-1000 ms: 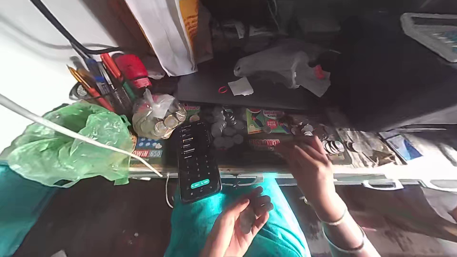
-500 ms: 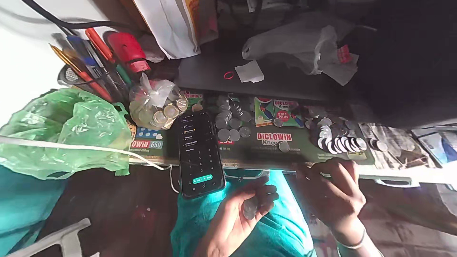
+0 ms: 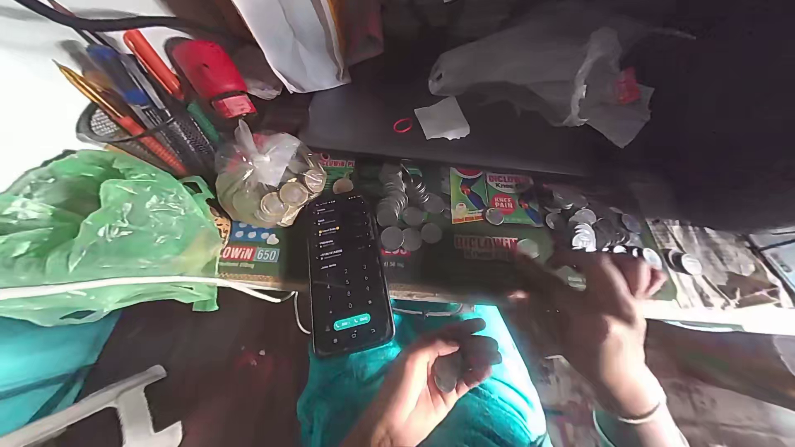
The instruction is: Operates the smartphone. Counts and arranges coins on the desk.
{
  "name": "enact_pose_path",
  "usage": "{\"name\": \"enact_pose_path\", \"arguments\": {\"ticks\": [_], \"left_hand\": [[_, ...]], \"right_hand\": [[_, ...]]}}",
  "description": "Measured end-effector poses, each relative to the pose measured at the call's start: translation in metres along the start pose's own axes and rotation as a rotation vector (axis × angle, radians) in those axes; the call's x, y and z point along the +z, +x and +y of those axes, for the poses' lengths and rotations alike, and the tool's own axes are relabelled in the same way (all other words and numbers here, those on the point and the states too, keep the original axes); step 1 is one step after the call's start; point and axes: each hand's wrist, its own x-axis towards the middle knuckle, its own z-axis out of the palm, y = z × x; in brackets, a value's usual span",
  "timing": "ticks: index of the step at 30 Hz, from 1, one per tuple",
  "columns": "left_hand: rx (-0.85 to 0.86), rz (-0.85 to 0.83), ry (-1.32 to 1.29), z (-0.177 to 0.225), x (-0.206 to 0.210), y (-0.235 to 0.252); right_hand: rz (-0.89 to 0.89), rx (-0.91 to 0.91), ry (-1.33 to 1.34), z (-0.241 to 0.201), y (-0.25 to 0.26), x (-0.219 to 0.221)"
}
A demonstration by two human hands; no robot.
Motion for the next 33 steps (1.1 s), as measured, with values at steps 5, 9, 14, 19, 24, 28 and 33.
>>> {"name": "enact_pose_path", "arguments": {"ticks": [5, 9, 14, 19, 24, 28, 33], "left_hand": [[-0.002, 0.0, -0.027, 0.005, 0.002, 0.004], [-0.015, -0.024, 0.003, 0.005, 0.004, 0.007], [0.013, 0.011, 0.002, 0.007, 0.004, 0.005], [0.02, 0.001, -0.022, 0.012, 0.002, 0.002], [0.009, -0.055, -0.052, 0.014, 0.0, 0.001], [0.019, -0.102, -0.06, 0.014, -0.001, -0.001], [0.025, -0.081, -0.054, 0.012, 0.002, -0.004]], "right_hand": [[-0.043, 0.12, -0.104, 0.014, 0.024, -0.009], [-0.151, 0.103, 0.014, 0.005, 0.054, 0.008], [-0.239, 0.017, -0.009, -0.003, 0.075, 0.023], [-0.082, 0.046, -0.022, -0.005, 0.072, 0.02], [0.011, 0.515, 0.731, -0.005, 0.058, -0.003], [0.003, 0.656, 1.195, -0.005, 0.058, -0.008], [-0.029, 0.605, 1.23, -0.006, 0.057, -0.012]]}}
